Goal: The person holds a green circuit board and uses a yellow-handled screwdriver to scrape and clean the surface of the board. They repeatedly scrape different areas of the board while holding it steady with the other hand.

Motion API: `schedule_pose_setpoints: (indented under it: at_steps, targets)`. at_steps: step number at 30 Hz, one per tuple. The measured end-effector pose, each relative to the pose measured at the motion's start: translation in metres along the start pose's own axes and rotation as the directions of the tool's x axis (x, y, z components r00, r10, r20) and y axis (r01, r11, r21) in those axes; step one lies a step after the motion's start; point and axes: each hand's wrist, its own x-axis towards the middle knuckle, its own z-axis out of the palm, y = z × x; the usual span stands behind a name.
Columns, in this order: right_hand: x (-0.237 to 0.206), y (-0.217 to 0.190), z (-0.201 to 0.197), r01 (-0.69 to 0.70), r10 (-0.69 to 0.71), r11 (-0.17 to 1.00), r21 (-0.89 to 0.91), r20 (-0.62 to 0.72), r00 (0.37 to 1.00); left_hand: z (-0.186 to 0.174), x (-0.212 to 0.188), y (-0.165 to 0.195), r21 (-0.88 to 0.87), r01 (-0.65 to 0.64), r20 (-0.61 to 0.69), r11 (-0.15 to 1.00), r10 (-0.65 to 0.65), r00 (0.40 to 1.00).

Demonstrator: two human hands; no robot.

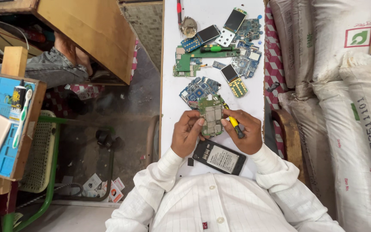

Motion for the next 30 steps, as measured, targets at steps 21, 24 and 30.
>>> schedule_pose_setpoints:
  at_steps: [21,24,30]
  targets:
    - [0.005,-0.009,0.000,0.003,-0.007,0.997,0.082,0.046,0.999,-0.008,0.003,0.010,-0.234,0.136,0.066,0.963,-0.124,0.990]
    - [0.006,-0.007,0.002,0.012,-0.018,0.990,0.140,0.044,0.999,-0.009,0.003,0.012,-0.205,0.137,0.080,0.969,-0.122,0.989]
    - [0.004,-0.007,0.000,0.007,-0.013,0.995,0.097,0.060,0.998,-0.008,0.004,0.014,-0.217,0.125,0.073,0.968,-0.112,0.991]
